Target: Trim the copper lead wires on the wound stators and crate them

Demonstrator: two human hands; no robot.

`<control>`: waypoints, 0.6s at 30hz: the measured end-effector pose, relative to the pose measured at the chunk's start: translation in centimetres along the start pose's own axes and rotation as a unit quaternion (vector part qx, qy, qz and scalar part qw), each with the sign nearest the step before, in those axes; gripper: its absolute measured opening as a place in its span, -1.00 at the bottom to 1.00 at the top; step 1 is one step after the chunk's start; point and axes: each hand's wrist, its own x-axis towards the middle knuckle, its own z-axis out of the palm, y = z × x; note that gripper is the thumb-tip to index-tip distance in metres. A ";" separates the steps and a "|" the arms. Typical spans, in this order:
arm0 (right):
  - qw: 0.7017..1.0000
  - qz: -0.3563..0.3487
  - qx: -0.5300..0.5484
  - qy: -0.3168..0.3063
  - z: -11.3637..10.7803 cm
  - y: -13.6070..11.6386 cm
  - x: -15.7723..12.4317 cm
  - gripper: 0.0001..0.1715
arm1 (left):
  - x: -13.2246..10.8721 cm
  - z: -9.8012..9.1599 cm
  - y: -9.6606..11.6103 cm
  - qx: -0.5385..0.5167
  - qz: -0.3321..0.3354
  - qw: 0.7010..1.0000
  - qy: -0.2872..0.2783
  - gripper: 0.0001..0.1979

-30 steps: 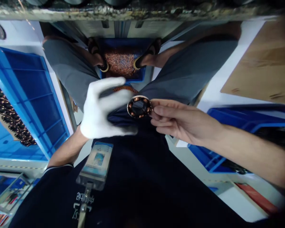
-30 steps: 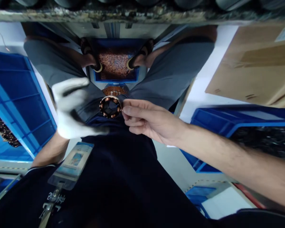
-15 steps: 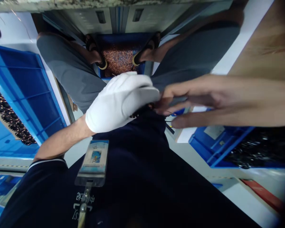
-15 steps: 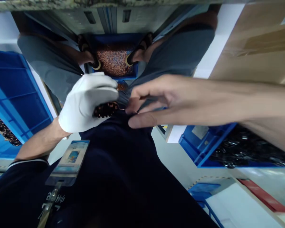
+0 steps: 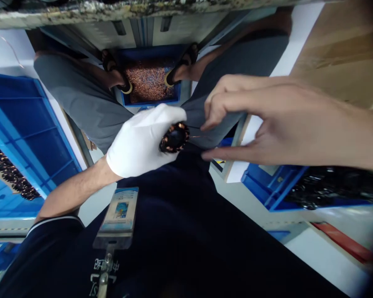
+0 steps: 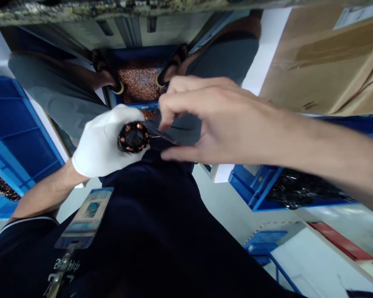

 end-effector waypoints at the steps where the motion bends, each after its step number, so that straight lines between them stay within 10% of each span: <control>1: 0.994 0.039 0.089 -0.046 0.0 0.5 -0.4 -0.51 | 0.1 0.0 0.2 0.061 0.051 0.997 0.018 -0.64; 4: 0.898 0.166 0.368 -0.172 1.3 1.6 -1.4 -0.64 | 0.7 -0.2 0.8 0.116 0.136 0.984 -0.016 -0.76; 6: 0.875 0.190 0.424 -0.136 2.7 1.3 -2.1 -0.58 | 1.0 -0.2 1.1 0.124 0.166 0.978 -0.025 -0.76; 11: 0.997 0.049 -0.001 0.056 3.5 -1.0 -4.0 -0.68 | 1.4 0.9 0.7 -0.042 -0.045 0.989 -0.137 -0.77; 15: 0.968 0.035 -0.195 0.156 -0.4 0.6 -7.7 -0.74 | 1.9 1.5 0.4 -0.114 -0.128 0.971 -0.164 -0.73; 18: 0.869 0.171 -0.299 0.354 -4.8 5.3 -12.9 -0.42 | 2.0 0.9 0.6 -0.067 -0.122 0.986 -0.096 -0.67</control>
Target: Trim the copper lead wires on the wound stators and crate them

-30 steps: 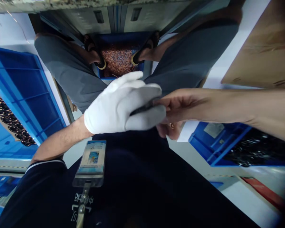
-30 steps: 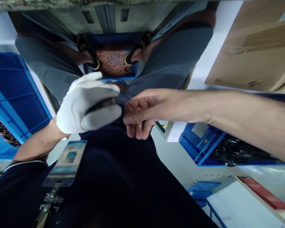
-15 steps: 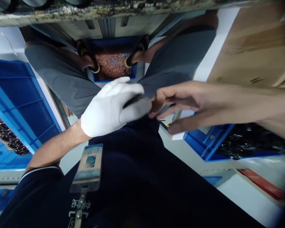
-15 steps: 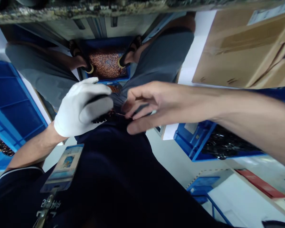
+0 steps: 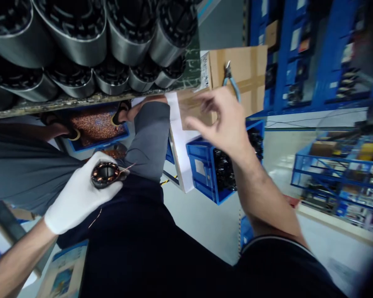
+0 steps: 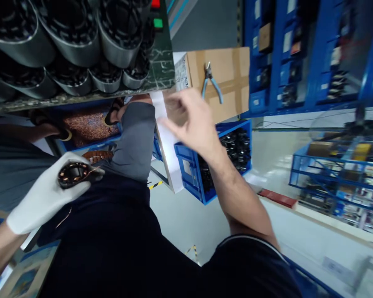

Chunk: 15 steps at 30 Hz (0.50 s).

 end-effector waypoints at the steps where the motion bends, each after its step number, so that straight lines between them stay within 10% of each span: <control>1: 0.995 0.070 -0.053 0.053 -0.4 3.0 -0.1 -0.35 | -0.1 -0.2 0.1 0.006 0.005 1.000 0.012 -0.67; 7: 0.956 0.253 -0.145 0.042 0.4 15.0 -0.2 -0.20 | -0.5 -0.9 0.7 0.047 0.030 0.996 0.068 -0.59; 15: 0.927 0.323 -0.123 0.144 2.1 14.8 0.0 -0.18 | -2.3 -0.6 1.5 0.020 0.093 0.966 0.241 -0.61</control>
